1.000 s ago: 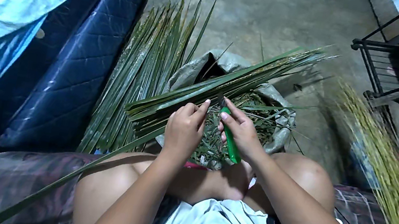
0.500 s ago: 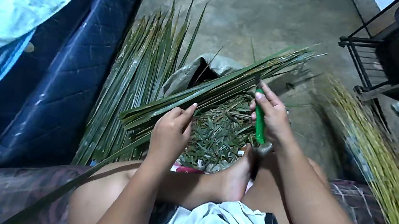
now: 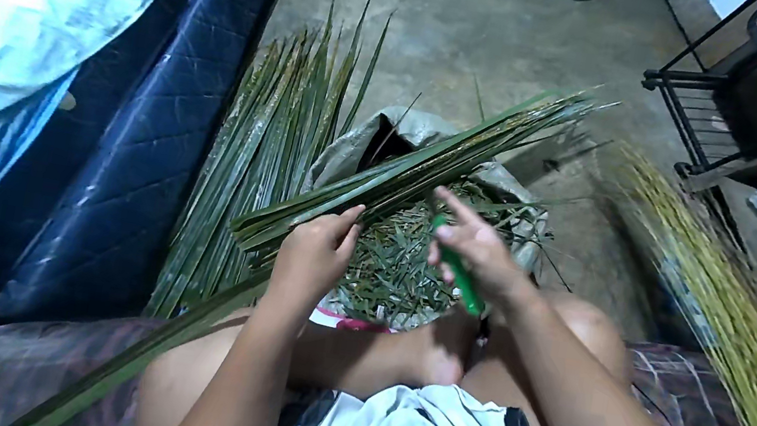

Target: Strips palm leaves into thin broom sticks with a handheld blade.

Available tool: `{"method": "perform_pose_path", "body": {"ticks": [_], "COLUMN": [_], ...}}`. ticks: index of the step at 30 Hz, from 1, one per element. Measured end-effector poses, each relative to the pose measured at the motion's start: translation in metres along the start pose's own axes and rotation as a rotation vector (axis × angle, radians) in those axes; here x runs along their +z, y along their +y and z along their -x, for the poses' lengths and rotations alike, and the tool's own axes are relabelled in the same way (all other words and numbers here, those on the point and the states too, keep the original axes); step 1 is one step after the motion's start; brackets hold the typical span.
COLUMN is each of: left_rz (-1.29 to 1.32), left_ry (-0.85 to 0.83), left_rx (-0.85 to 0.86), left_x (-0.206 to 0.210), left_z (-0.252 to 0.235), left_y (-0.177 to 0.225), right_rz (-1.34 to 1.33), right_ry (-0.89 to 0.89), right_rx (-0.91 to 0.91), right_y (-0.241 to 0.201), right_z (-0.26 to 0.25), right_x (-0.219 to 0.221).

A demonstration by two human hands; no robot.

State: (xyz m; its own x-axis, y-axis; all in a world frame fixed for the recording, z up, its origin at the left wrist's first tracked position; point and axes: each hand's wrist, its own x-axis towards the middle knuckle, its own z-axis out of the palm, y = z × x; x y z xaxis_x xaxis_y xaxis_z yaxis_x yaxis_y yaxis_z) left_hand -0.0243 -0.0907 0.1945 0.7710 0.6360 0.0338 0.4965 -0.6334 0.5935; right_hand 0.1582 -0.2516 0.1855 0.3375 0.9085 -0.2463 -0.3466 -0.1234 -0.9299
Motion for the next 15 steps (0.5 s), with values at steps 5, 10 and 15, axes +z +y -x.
{"method": "perform_pose_path", "body": {"ticks": [5,10,15], "left_rz": [-0.036,-0.056,0.032], "left_ry": [-0.051,-0.165,-0.254], "left_rx": [0.022,-0.032,-0.113], "left_x": [-0.002,-0.019,-0.024], "left_z": [0.006,0.005,-0.002], "left_y": [0.010,0.002,-0.010], "right_rz": [-0.077,-0.051,-0.030], "right_ry": [-0.096,0.064,0.205], "right_rx": [0.069,0.081,-0.004], "right_y": [0.016,0.011,0.005], "right_z": [-0.008,-0.014,-0.017], "right_x": [0.039,0.025,0.005]}}
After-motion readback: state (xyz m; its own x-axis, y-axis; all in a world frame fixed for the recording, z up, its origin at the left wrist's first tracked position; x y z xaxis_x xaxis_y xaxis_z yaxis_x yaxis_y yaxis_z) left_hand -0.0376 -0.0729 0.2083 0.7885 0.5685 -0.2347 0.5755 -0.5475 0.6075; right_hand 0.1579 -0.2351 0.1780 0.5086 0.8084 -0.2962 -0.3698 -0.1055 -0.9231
